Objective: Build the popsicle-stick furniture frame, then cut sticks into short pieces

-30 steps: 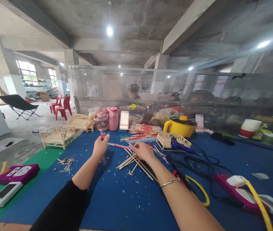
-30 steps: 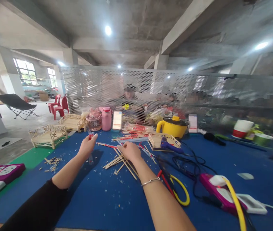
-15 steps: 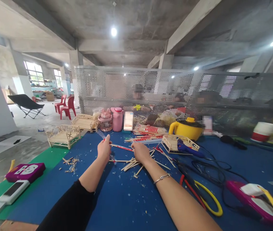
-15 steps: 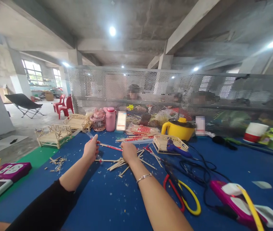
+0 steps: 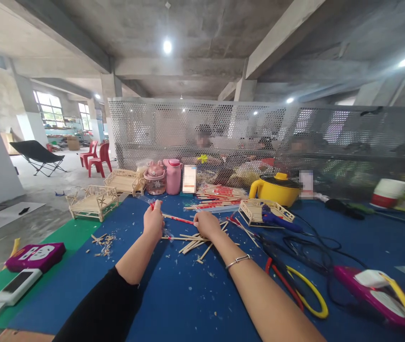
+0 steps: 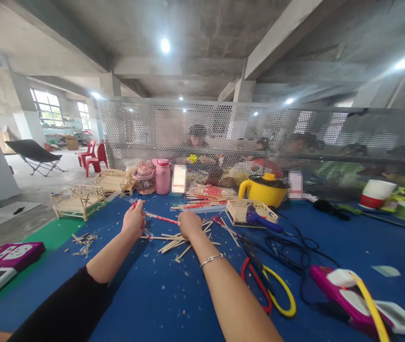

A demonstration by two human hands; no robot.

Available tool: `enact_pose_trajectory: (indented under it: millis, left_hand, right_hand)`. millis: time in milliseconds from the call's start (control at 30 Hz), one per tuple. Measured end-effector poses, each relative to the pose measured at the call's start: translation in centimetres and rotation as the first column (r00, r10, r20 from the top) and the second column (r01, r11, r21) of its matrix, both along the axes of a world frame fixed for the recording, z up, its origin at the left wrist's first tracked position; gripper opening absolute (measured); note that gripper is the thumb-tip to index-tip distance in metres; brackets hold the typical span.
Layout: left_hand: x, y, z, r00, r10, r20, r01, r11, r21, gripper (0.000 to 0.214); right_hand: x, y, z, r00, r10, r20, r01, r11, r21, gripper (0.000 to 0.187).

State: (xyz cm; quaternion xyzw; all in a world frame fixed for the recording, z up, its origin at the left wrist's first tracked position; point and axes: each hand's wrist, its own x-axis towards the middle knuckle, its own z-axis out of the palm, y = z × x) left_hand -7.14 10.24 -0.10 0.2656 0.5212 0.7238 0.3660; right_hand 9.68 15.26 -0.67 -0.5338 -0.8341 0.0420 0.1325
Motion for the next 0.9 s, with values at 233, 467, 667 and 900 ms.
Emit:
enact_pose_trajectory:
  millis: [233,467,667,900]
  left_hand:
    - [-0.3,0.1,-0.2,0.966,0.044,0.255,-0.057,0.997,0.044,0.028]
    - [0.2,-0.5,2.2,0.908,-0.178,0.38,0.084,0.964,0.252,0.019]
    - [1.8,-2.0,3.3,0.867,-0.302,0.396,0.171,0.927,0.333,0.012]
    - [7.8,-4.2,0.9,0.801,-0.599,0.015,0.591,0.794,0.145,0.035]
  right_hand:
    - [-0.9,-1.8,2.0,0.959,-0.018,-0.284,0.048,0.994,0.097,0.025]
    - [-0.8,-6.4,2.2,0.853,0.145,-0.501,-0.193,0.98,-0.046,0.02]
    - [0.5,-9.5,0.4,0.802,0.122,-0.584,-0.231,0.966,-0.115,0.033]
    - [1.3,-8.7,1.3,0.7,0.062,-0.711,-0.17,0.982,-0.082,0.038]
